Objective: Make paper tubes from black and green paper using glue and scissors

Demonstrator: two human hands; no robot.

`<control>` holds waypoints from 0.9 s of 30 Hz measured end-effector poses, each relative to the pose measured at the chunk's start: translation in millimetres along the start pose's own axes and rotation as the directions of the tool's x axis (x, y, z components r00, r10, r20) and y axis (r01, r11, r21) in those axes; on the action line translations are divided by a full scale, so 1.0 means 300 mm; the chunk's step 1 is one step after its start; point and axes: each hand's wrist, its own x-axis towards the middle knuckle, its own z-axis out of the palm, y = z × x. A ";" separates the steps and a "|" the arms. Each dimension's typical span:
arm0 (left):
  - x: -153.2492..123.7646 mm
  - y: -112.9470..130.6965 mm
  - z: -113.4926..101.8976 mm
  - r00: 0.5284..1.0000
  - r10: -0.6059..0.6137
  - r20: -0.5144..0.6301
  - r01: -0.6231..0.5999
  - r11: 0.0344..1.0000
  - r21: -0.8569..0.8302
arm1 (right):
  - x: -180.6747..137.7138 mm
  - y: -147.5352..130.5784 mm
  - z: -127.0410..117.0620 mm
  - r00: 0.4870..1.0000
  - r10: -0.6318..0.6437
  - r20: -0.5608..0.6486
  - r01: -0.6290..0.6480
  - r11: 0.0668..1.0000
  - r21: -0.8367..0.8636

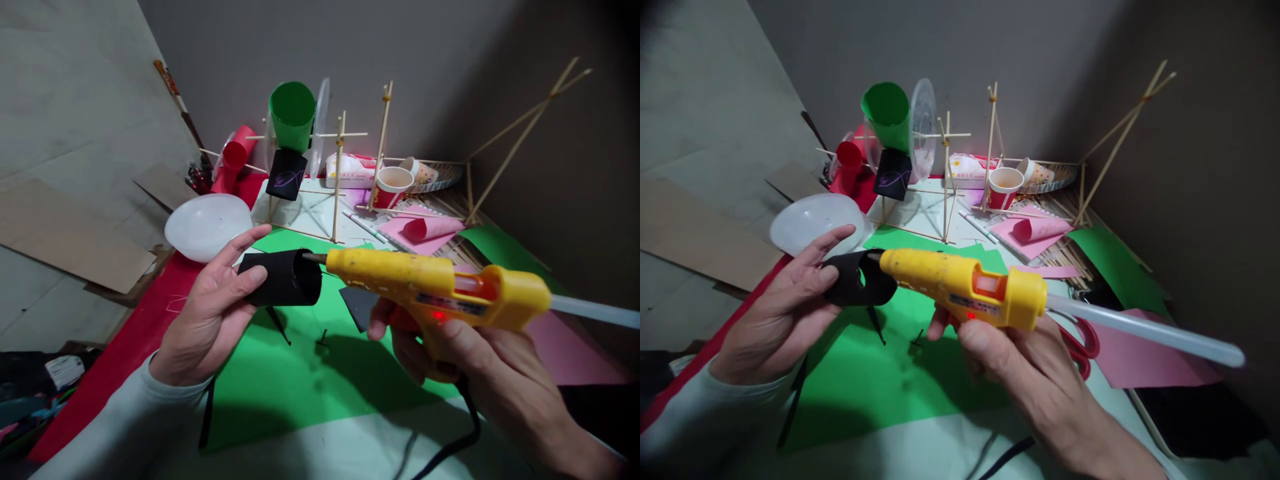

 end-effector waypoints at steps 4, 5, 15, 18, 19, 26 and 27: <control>-0.006 0.001 0.005 1.000 0.008 -0.025 -0.008 0.999 0.032 | 0.007 -0.042 0.023 0.997 0.066 0.036 -0.069 0.993 0.091; -0.007 0.001 0.006 1.000 0.010 -0.027 -0.009 0.999 0.039 | 0.007 -0.051 0.029 0.996 0.088 0.026 -0.090 0.989 0.118; -0.003 0.002 0.009 1.000 0.010 0.007 -0.010 1.000 0.015 | -0.007 -0.004 0.043 0.995 0.098 0.017 -0.099 0.974 0.204; -0.008 0.005 0.011 1.000 0.014 -0.003 -0.014 1.000 0.011 | 0.003 -0.023 0.053 0.997 0.074 0.001 -0.073 0.979 0.190; -0.009 0.006 0.012 1.000 0.015 -0.008 -0.015 1.000 0.010 | 0.006 -0.028 0.055 0.997 0.077 0.001 -0.076 0.978 0.193; -0.009 0.008 0.016 1.000 0.015 0.006 -0.015 1.000 0.013 | 0.002 -0.019 0.052 0.996 0.076 0.044 -0.083 0.977 0.196; -0.008 0.007 0.017 1.000 0.012 0.007 -0.012 1.000 0.012 | 0.000 -0.019 0.051 0.996 0.079 0.041 -0.085 0.979 0.184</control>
